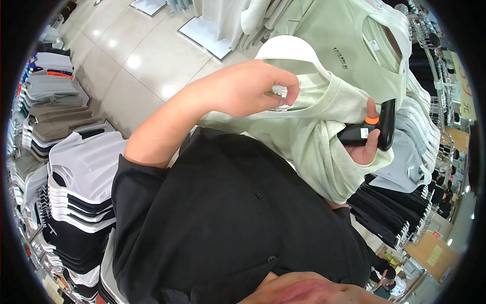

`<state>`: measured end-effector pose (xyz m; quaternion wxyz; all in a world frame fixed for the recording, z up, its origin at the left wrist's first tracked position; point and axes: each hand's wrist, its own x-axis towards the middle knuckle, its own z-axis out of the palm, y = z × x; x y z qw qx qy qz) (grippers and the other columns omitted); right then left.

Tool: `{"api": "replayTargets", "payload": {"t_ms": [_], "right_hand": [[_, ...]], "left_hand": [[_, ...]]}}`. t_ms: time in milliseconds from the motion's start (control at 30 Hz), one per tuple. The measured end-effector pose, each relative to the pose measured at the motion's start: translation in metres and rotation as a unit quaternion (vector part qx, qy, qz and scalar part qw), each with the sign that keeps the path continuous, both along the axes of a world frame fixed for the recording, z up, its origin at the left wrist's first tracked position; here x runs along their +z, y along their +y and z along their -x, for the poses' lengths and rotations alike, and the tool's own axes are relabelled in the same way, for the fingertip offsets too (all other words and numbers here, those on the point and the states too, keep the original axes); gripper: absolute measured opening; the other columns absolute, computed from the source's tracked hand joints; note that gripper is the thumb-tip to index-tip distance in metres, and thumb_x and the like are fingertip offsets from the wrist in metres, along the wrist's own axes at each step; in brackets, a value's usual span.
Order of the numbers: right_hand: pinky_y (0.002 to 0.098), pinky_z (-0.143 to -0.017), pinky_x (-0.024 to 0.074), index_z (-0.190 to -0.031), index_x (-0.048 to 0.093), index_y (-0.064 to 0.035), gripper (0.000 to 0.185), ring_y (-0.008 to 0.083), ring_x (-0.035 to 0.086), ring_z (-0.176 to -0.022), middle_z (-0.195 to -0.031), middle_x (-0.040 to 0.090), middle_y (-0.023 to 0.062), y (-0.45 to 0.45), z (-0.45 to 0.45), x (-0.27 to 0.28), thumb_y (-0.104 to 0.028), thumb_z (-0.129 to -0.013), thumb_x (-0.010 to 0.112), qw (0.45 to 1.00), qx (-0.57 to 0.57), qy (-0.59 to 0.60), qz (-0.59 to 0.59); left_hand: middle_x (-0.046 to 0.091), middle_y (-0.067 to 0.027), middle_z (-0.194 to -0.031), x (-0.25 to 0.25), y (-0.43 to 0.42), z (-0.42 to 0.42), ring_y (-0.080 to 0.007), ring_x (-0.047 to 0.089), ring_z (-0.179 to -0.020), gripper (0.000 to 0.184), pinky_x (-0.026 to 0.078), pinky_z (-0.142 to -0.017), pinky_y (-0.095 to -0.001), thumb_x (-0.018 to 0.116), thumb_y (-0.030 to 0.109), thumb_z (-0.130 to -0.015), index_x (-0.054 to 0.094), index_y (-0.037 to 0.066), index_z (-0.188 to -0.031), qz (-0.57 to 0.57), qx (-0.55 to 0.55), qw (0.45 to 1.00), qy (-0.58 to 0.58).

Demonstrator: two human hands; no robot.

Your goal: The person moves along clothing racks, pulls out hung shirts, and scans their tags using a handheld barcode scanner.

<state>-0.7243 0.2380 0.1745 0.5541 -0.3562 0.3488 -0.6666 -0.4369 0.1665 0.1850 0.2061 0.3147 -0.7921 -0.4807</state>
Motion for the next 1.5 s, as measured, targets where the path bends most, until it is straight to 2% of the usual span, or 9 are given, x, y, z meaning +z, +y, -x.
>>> {"api": "replayTargets", "payload": {"t_ms": [167,333,600,667,1000,1067,1167,1367,1500], "right_hand": [[0.0577,-0.122,0.0334,-0.158,0.037,-0.0022,0.069,0.0406,0.043,-0.146,-0.158,0.041,0.0262,0.002,-0.003,0.000,-0.044,-0.106,0.054,1.000,0.006,-0.006,-0.002],[0.0570,-0.121,0.0351,-0.156,0.039,-0.0029,0.068,0.0403,0.045,-0.145,-0.156,0.042,0.0253,0.003,-0.010,0.005,-0.044,-0.105,0.058,1.000,-0.007,-0.020,-0.008],[0.0554,-0.121,0.0362,-0.154,0.043,-0.0012,0.069,0.0392,0.047,-0.143,-0.154,0.044,0.0242,0.003,0.002,-0.002,-0.044,-0.103,0.061,1.000,-0.001,-0.015,-0.007],[0.0583,-0.122,0.0332,-0.158,0.036,-0.0018,0.069,0.0417,0.041,-0.147,-0.159,0.039,0.0267,0.003,0.004,-0.006,-0.044,-0.107,0.053,1.000,-0.005,-0.009,0.001],[0.0580,-0.122,0.0330,-0.157,0.038,-0.0020,0.068,0.0406,0.041,-0.148,-0.159,0.039,0.0255,0.005,-0.001,-0.004,-0.045,-0.107,0.052,1.000,-0.007,-0.026,-0.012],[0.0554,-0.121,0.0360,-0.153,0.044,0.0005,0.066,0.0394,0.046,-0.144,-0.153,0.045,0.0250,0.005,-0.001,-0.005,-0.041,-0.104,0.059,0.999,-0.016,-0.039,-0.007],[0.0555,-0.121,0.0365,-0.154,0.043,-0.0010,0.066,0.0395,0.047,-0.143,-0.153,0.045,0.0249,0.004,-0.005,-0.003,-0.043,-0.105,0.059,0.999,-0.022,-0.026,-0.009],[0.0564,-0.121,0.0363,-0.155,0.041,-0.0045,0.064,0.0396,0.046,-0.144,-0.154,0.044,0.0246,0.005,-0.002,-0.002,-0.042,-0.106,0.056,0.999,0.013,-0.047,-0.014],[0.0571,-0.121,0.0363,-0.155,0.040,-0.0044,0.063,0.0400,0.046,-0.145,-0.155,0.044,0.0247,0.003,0.001,-0.004,-0.042,-0.107,0.055,0.997,0.022,-0.065,-0.023]], "left_hand": [[0.071,-0.0069,-0.103,0.002,0.004,-0.005,-0.0237,0.067,-0.094,0.022,0.053,-0.085,-0.0363,0.076,0.009,-0.089,0.067,0.007,-0.110,0.009,-0.009,1.000,0.014],[0.070,-0.0089,-0.100,0.000,0.006,-0.001,-0.0272,0.067,-0.094,0.030,0.053,-0.086,-0.0378,0.083,0.010,-0.083,0.065,0.006,-0.107,0.017,0.009,1.000,0.001],[0.069,-0.0101,-0.096,-0.001,0.008,0.004,-0.0286,0.067,-0.092,0.029,0.052,-0.083,-0.0387,0.082,0.010,-0.082,0.064,0.006,-0.104,0.030,0.010,0.999,-0.004],[0.069,-0.0101,-0.095,0.001,0.008,0.006,-0.0287,0.067,-0.091,0.028,0.052,-0.083,-0.0390,0.082,0.010,-0.082,0.064,0.006,-0.104,0.030,0.013,0.999,-0.004],[0.070,-0.0109,-0.094,0.000,0.008,0.004,-0.0291,0.069,-0.090,0.024,0.054,-0.081,-0.0389,0.074,0.006,-0.083,0.065,0.007,-0.105,0.015,0.009,1.000,-0.016],[0.070,-0.0112,-0.095,-0.001,0.008,0.003,-0.0294,0.069,-0.091,0.024,0.054,-0.081,-0.0388,0.073,0.006,-0.083,0.065,0.007,-0.106,0.017,0.007,1.000,-0.013],[0.071,-0.0120,-0.098,-0.002,0.006,0.000,-0.0299,0.069,-0.093,0.026,0.054,-0.082,-0.0386,0.072,0.006,-0.084,0.065,0.007,-0.109,0.009,-0.008,1.000,-0.003],[0.071,-0.0115,-0.100,0.000,0.005,-0.004,-0.0288,0.069,-0.093,0.028,0.054,-0.083,-0.0383,0.072,0.005,-0.085,0.066,0.008,-0.112,0.008,-0.019,1.000,-0.013],[0.071,-0.0081,-0.097,0.005,0.001,-0.007,-0.0231,0.066,-0.086,0.024,0.052,-0.079,-0.0352,0.073,0.005,-0.088,0.068,0.009,-0.111,-0.015,-0.036,0.999,0.000]]}}
